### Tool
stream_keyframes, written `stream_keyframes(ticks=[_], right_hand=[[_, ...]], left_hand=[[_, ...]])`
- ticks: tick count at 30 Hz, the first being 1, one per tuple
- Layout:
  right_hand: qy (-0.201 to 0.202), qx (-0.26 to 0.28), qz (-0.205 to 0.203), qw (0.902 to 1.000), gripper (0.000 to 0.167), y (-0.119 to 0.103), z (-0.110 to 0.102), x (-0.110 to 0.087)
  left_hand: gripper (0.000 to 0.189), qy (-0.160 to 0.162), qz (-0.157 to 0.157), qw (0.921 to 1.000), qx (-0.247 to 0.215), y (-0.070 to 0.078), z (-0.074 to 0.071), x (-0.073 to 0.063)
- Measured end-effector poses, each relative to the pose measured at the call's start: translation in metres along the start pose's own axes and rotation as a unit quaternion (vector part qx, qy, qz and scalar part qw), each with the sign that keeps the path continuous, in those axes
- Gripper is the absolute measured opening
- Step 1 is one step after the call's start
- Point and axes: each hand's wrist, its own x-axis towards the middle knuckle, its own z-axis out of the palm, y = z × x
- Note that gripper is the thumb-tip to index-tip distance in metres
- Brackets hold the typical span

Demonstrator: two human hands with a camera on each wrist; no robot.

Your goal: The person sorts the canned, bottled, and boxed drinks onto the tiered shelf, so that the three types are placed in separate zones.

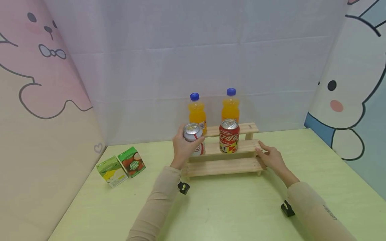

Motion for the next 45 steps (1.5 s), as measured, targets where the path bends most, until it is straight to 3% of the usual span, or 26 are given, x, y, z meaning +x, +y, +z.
stream_keyframes(ticks=[8, 22, 38, 45], right_hand=[[0.005, -0.001, -0.008, 1.0000, 0.056, 0.001, 0.000, 0.000], [0.005, 0.001, -0.009, 1.0000, 0.056, 0.001, 0.000, 0.000], [0.004, 0.009, -0.004, 0.9999, 0.056, -0.001, 0.000, 0.000], [0.001, 0.010, -0.007, 0.9999, 0.056, 0.001, -0.001, 0.001]], left_hand=[[0.065, -0.008, -0.014, 0.9998, 0.012, 0.003, 0.008, 0.000], [0.065, -0.004, 0.001, 0.9996, 0.029, 0.006, 0.015, 0.001], [0.060, 0.022, 0.018, 0.9994, 0.020, 0.005, 0.022, -0.002], [0.066, 0.025, -0.021, 0.9978, 0.058, 0.005, 0.023, -0.002]])
